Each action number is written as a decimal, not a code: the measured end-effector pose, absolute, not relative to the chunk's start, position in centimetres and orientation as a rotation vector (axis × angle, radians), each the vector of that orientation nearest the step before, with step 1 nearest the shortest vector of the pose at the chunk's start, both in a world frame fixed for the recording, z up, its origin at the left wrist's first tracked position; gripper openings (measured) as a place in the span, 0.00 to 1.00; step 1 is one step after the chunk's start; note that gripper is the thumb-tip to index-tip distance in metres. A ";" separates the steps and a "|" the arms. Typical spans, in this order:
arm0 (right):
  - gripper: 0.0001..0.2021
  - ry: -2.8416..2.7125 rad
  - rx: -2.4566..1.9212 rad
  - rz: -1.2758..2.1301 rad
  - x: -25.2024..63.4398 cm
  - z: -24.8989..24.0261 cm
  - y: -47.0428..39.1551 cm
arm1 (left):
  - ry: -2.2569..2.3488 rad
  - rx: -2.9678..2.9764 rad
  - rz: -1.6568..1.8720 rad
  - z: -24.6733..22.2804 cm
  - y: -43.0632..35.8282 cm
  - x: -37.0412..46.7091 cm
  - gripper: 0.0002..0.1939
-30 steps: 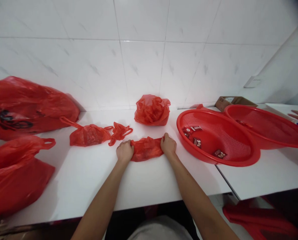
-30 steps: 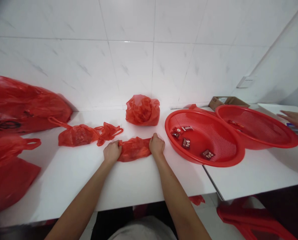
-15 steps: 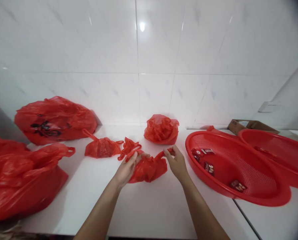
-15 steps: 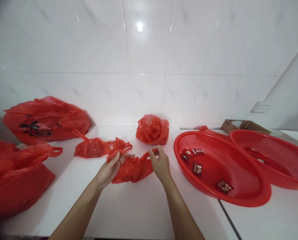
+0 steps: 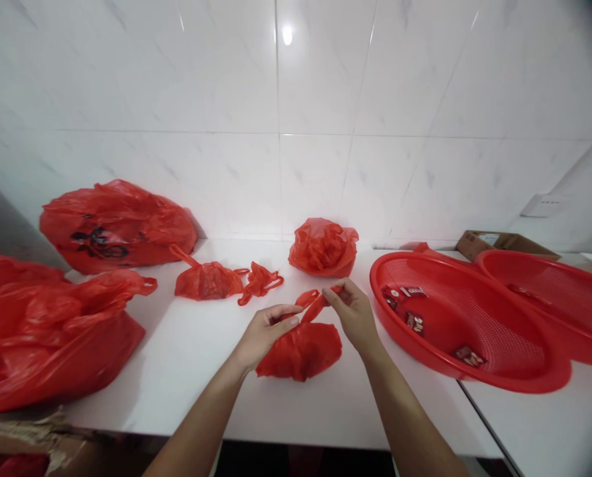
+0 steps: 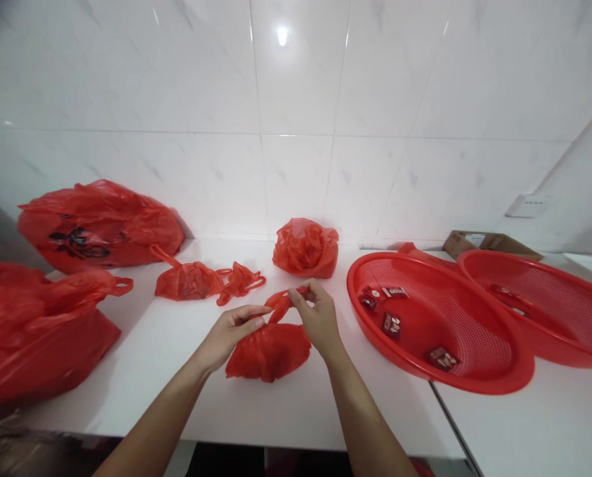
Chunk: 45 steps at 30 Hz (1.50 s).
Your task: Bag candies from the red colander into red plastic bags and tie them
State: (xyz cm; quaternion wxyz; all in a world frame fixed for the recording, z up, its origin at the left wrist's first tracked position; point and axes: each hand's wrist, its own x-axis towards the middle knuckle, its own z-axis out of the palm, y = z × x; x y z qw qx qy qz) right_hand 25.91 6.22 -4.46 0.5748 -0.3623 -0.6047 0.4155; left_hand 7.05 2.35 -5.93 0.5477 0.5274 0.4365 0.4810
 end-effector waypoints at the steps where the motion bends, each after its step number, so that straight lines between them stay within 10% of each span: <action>1: 0.12 -1.403 -0.834 1.028 25.9 -4.5 6.0 | 1.067 1.275 1.116 -5.7 1.8 6.1 0.18; 11: 0.13 -1.941 -1.041 0.951 20.3 -8.3 8.8 | 1.808 1.743 1.436 0.0 1.1 -8.0 0.24; 22: 0.23 -2.381 -1.148 0.631 13.8 -12.6 13.7 | 2.393 1.812 1.486 -6.1 5.9 -9.3 0.25; 33: 0.08 -2.360 -1.095 0.782 17.3 -12.7 11.0 | 1.750 1.630 1.437 -11.0 8.3 0.3 0.33; 37: 0.09 -2.172 -1.062 0.911 19.5 -12.9 9.7 | 1.570 1.454 1.426 -9.7 9.6 1.0 0.15; 45: 0.17 -1.591 -1.004 1.256 24.7 -10.5 6.1 | 1.169 1.111 1.378 -8.9 3.4 5.3 0.20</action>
